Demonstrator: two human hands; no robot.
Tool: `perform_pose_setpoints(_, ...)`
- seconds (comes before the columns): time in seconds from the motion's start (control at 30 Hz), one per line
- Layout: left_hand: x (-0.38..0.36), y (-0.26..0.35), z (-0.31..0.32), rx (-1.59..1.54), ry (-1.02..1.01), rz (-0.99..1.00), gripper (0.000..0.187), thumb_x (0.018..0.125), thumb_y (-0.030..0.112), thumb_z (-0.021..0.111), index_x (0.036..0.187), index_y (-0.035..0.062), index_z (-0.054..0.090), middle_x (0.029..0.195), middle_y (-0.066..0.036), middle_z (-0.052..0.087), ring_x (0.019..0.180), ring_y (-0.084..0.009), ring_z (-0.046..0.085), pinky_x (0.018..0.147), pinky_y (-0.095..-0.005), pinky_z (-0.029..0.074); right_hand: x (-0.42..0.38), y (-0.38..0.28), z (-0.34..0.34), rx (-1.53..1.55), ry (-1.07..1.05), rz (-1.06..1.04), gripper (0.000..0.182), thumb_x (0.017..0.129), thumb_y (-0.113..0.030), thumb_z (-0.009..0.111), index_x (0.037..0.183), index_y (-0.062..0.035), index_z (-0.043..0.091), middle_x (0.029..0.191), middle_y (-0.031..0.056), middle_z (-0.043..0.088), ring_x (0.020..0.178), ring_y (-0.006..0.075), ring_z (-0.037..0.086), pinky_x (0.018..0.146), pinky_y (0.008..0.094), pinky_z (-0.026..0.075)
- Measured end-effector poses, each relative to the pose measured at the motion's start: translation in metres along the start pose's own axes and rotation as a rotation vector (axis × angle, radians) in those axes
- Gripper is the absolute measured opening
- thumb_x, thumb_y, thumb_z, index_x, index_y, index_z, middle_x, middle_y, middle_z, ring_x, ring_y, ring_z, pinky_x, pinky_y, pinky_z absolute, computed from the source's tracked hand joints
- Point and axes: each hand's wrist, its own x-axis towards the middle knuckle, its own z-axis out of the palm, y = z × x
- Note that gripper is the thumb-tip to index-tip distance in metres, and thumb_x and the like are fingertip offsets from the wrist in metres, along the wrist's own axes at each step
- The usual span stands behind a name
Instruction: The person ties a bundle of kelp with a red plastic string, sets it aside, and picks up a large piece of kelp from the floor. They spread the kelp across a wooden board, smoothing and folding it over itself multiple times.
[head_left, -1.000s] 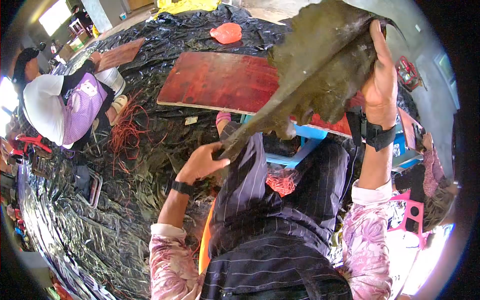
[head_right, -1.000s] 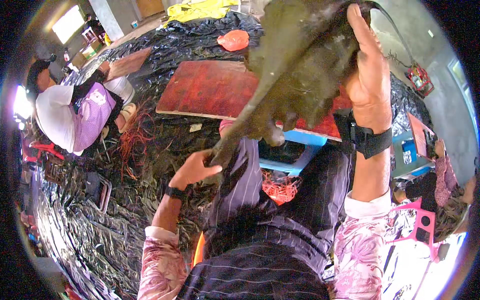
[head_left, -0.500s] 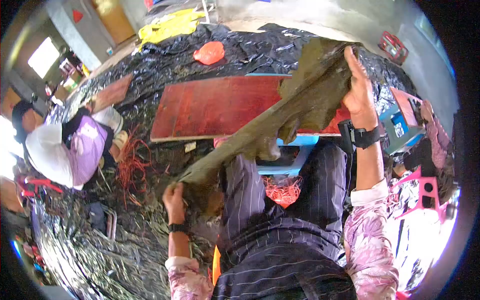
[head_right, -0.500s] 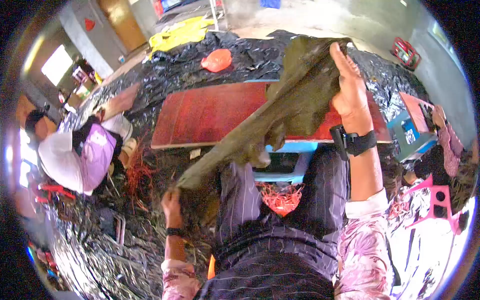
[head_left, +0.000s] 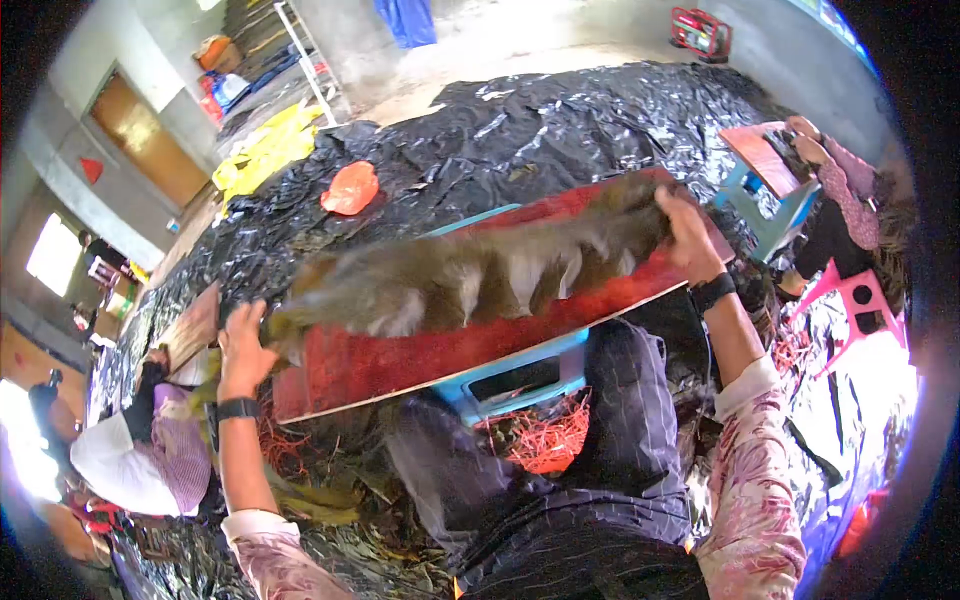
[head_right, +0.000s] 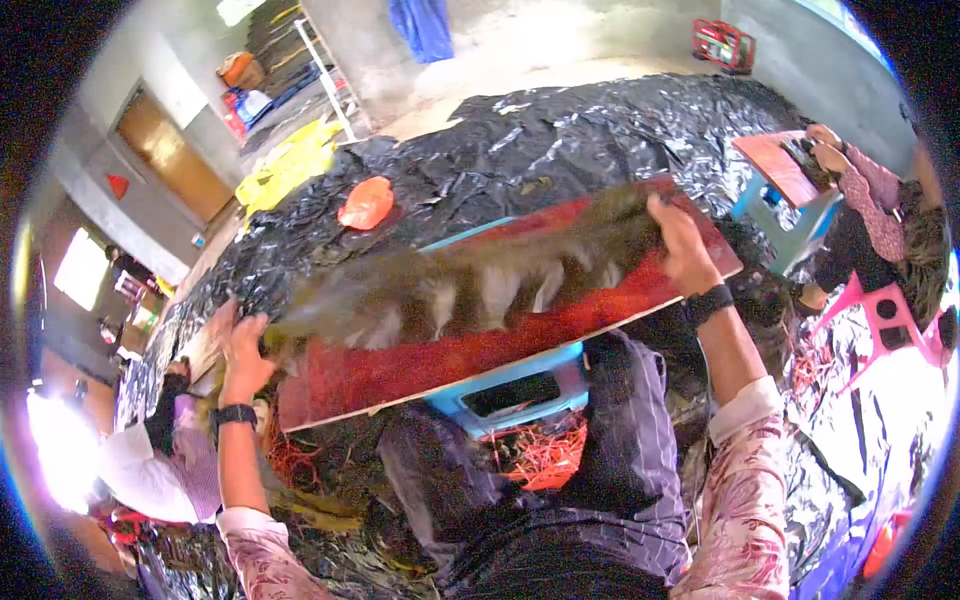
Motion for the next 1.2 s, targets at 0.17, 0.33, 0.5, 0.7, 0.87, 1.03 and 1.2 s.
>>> perform_pose_setpoints(0.17,-0.010,0.101,0.007,-0.294,0.116,0.094,0.057,0.078,0.023,0.074,0.129,0.0069,0.054,0.138,-0.015,0.047,0.130,-0.0372,0.039,0.108,-0.0484,0.031,-0.023,-0.001,-0.051,-0.417,0.070,0.239,0.031,0.094,-0.031,0.060,0.106,-0.0040,0.066,0.096,0.0028,0.067,0.083,0.0153,0.065,0.071,0.0369,0.056)
perform_pose_setpoints(0.33,0.004,0.207,-0.006,-0.492,0.158,0.476,0.055,0.073,0.026,0.077,0.122,0.0088,0.058,0.126,-0.010,0.054,0.116,-0.0325,0.050,0.097,-0.0435,0.042,-0.015,-0.004,-0.038,-0.307,0.062,0.141,0.027,0.093,-0.027,0.062,0.104,-0.0034,0.066,0.094,0.0028,0.067,0.083,0.0148,0.065,0.067,0.0351,0.055)
perform_pose_setpoints(0.5,0.017,0.262,0.021,-0.497,0.069,0.664,0.033,0.077,0.022,0.072,0.106,0.0093,0.063,0.106,-0.007,0.057,0.101,-0.0268,0.054,0.084,-0.0402,0.045,-0.001,-0.005,-0.022,-0.341,0.065,0.025,0.024,0.090,-0.022,0.066,0.104,-0.0032,0.066,0.093,0.0000,0.065,0.084,0.0109,0.061,0.070,0.0255,0.048)
perform_pose_setpoints(0.7,0.009,0.279,0.016,-0.588,-0.018,0.771,0.011,0.081,0.014,0.066,0.088,0.0057,0.063,0.084,-0.009,0.061,0.079,-0.0286,0.060,0.070,-0.0377,0.048,0.033,0.005,-0.057,-0.973,0.250,0.142,0.036,0.085,-0.030,0.067,0.069,0.0033,0.066,0.071,0.0082,0.067,0.069,0.0190,0.066,0.067,0.0359,0.053)
perform_pose_setpoints(0.87,0.017,0.281,0.016,-0.708,-0.093,0.799,0.013,0.082,0.016,0.068,0.087,0.0056,0.063,0.080,-0.009,0.061,0.071,-0.0277,0.061,0.062,-0.0368,0.049,0.001,-0.021,-0.011,-1.893,0.343,-0.126,0.033,0.087,-0.033,0.059,0.077,-0.0039,0.070,0.085,0.0187,0.069,0.082,0.0375,0.066,0.074,0.0431,0.054)
perform_pose_setpoints(1.03,0.025,0.296,0.009,-0.810,-0.115,0.651,0.009,0.086,0.013,0.065,0.086,0.0045,0.063,0.080,-0.010,0.063,0.064,-0.0269,0.061,0.059,-0.0360,0.049,0.024,0.016,0.030,-1.434,-0.276,-0.831,0.026,0.091,-0.023,0.053,0.106,-0.0072,0.066,0.105,0.0130,0.067,0.101,0.0327,0.062,0.087,0.0431,0.049)
perform_pose_setpoints(1.2,0.043,0.261,0.018,-0.795,0.242,0.270,0.008,0.091,0.007,0.059,0.094,0.0014,0.064,0.090,-0.015,0.065,0.084,-0.0305,0.065,0.073,-0.0359,0.051,0.041,0.067,0.070,-1.515,-0.610,-0.741,0.025,0.090,-0.019,0.056,0.112,-0.0081,0.063,0.119,0.0092,0.063,0.115,0.0270,0.055,0.098,0.0408,0.041)
